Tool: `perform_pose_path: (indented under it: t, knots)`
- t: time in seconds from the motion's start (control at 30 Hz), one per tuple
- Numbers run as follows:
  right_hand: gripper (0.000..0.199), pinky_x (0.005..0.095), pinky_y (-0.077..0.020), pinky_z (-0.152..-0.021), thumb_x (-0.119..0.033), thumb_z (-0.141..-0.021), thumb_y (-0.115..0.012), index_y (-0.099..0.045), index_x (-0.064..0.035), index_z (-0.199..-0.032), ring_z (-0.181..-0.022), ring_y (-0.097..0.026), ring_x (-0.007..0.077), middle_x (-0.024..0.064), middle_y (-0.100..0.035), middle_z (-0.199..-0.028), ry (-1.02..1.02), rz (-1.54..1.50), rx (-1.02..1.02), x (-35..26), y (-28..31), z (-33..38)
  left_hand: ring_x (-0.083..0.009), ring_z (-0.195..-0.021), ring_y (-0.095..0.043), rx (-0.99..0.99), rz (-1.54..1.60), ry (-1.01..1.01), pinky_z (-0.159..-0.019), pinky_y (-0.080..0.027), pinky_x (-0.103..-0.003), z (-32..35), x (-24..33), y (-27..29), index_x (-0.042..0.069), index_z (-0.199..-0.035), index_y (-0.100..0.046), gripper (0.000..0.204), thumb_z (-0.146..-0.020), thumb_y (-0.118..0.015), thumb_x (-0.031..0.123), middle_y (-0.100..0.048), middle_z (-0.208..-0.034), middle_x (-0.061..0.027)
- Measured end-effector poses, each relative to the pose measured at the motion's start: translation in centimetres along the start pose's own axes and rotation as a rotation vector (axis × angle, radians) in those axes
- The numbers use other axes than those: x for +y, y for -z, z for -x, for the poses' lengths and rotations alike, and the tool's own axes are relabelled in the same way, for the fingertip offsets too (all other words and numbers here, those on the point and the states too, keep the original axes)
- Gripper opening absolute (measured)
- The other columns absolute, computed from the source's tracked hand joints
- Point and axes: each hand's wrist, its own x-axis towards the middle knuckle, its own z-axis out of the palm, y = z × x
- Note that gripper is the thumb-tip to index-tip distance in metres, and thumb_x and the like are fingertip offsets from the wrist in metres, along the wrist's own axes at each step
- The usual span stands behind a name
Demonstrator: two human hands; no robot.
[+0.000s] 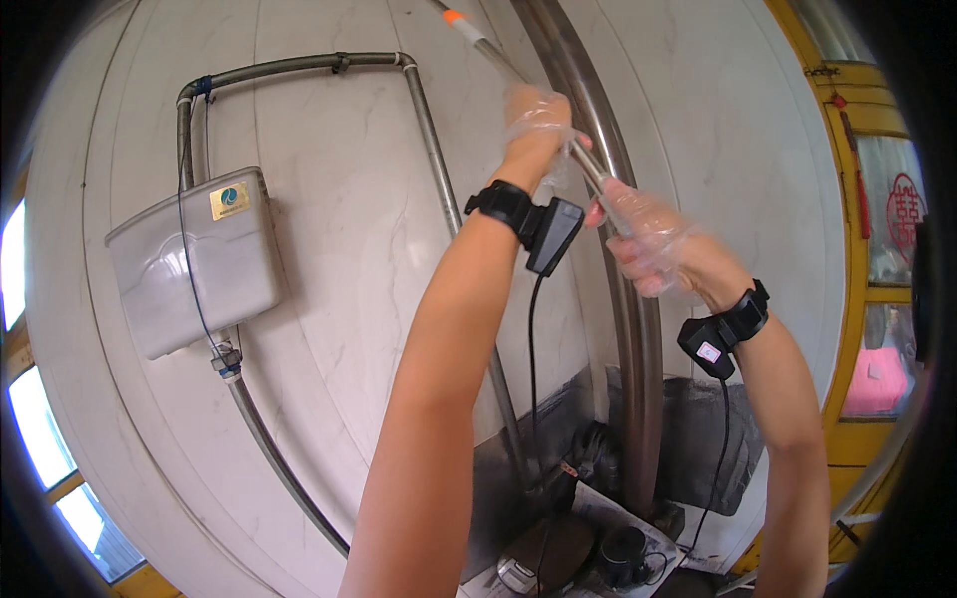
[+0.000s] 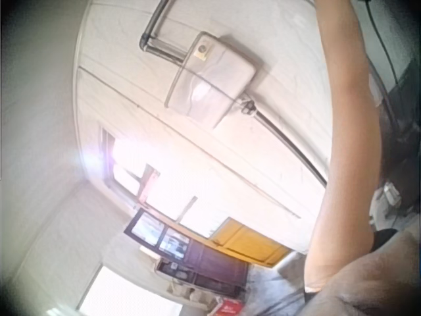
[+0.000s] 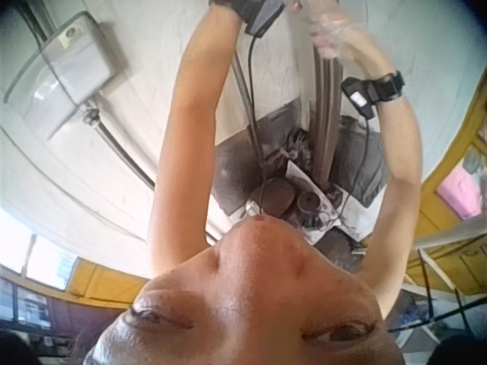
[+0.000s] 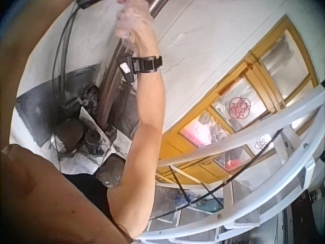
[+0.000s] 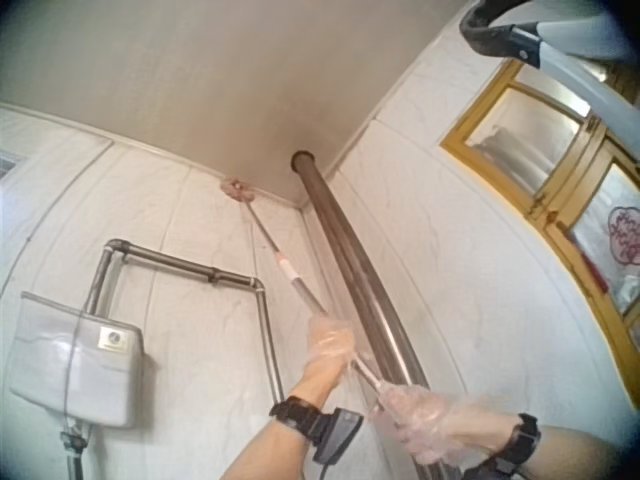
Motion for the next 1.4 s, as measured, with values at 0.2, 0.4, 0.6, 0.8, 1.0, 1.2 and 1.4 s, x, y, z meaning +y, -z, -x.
perform_pose_path:
  t: [0.2,0.4,0.6,0.8,1.0,1.2,1.4]
  knots:
    - [0.051,0.0241,-0.0228,-0.034,-0.062,-0.094,-0.039,-0.048,-0.0125,-0.096,-0.040,-0.027,0.0065,-0.0041,-0.032,-0.055,0.031,0.089,-0.057,0.2,-4.2,0.3,-0.0342,-0.055,-0.068,0.117,-0.055,-0.091,-0.044,-0.050,-0.038,1.4,-1.2,4.9,-0.009,-0.075,-0.052,0.022,-0.088,-0.053,0.009,-0.063,-0.070,-0.0237]
    - [0.054,0.0247,-0.0237,-0.035,-0.065,-0.092,-0.043,-0.048,-0.0112,-0.091,-0.039,-0.028,0.0070,-0.0035,-0.033,-0.055,0.130,0.039,-0.102,1.3,-4.5,-0.2,-0.0276,-0.076,-0.069,0.127,-0.627,-0.111,-0.063,-0.051,-0.037,-2.6,-1.2,7.5,-0.002,-0.082,-0.067,0.020,-0.083,-0.062,0.018,-0.069,-0.077,-0.0115]
    - [0.053,0.0237,-0.0254,-0.036,-0.063,-0.091,-0.049,-0.048,-0.0112,-0.084,-0.040,-0.032,0.0070,-0.0039,-0.037,-0.056,0.073,-0.021,-0.004,1.7,-0.9,0.0,-0.0206,-0.080,-0.069,-0.130,-1.634,-0.339,-0.073,-0.044,-0.031,-3.4,0.7,2.5,0.015,-0.073,-0.075,0.010,-0.074,-0.066,0.019,-0.072,-0.079,-0.0025]
    - [0.052,0.0223,-0.0220,-0.037,-0.063,-0.091,-0.048,-0.045,-0.0116,-0.085,-0.042,-0.027,0.0070,-0.0038,-0.033,-0.059,-0.006,-0.181,0.049,4.1,0.6,-1.9,-0.0196,-0.078,-0.070,-0.317,-1.572,-0.313,-0.073,-0.048,-0.032,-7.1,-4.1,-1.9,0.012,-0.071,-0.074,0.008,-0.071,-0.067,0.015,-0.072,-0.076,-0.0070]
    - [0.050,0.0227,-0.0220,-0.038,-0.060,-0.094,-0.045,-0.042,-0.0114,-0.085,-0.043,-0.026,0.0075,-0.0034,-0.032,-0.059,-0.029,-0.291,0.018,5.4,2.7,-4.1,-0.0233,-0.080,-0.070,-0.340,-1.443,-0.382,-0.070,-0.053,-0.033,-10.1,-7.5,-4.1,0.005,-0.072,-0.073,0.012,-0.071,-0.063,0.012,-0.071,-0.078,-0.0133]
    - [0.054,0.0229,-0.0203,-0.038,-0.066,-0.091,-0.044,-0.040,-0.0122,-0.086,-0.045,-0.024,0.0068,-0.0045,-0.029,-0.059,-0.024,-0.144,0.113,5.8,3.4,-3.4,-0.0299,-0.090,-0.068,-0.274,-1.361,-0.283,-0.079,-0.054,-0.035,-8.4,-7.6,-5.8,0.004,-0.090,-0.072,0.019,-0.075,-0.065,0.013,-0.069,-0.094,-0.0163]
    - [0.054,0.0236,-0.0225,-0.036,-0.065,-0.092,-0.042,-0.039,-0.0123,-0.084,-0.042,-0.027,0.0070,-0.0043,-0.033,-0.058,-0.017,0.013,0.134,4.0,2.5,-1.6,-0.0265,-0.091,-0.069,-0.091,-1.088,-0.087,-0.079,-0.053,-0.035,-8.6,-6.7,-5.5,0.002,-0.090,-0.071,0.018,-0.081,-0.060,0.012,-0.070,-0.091,-0.0148]
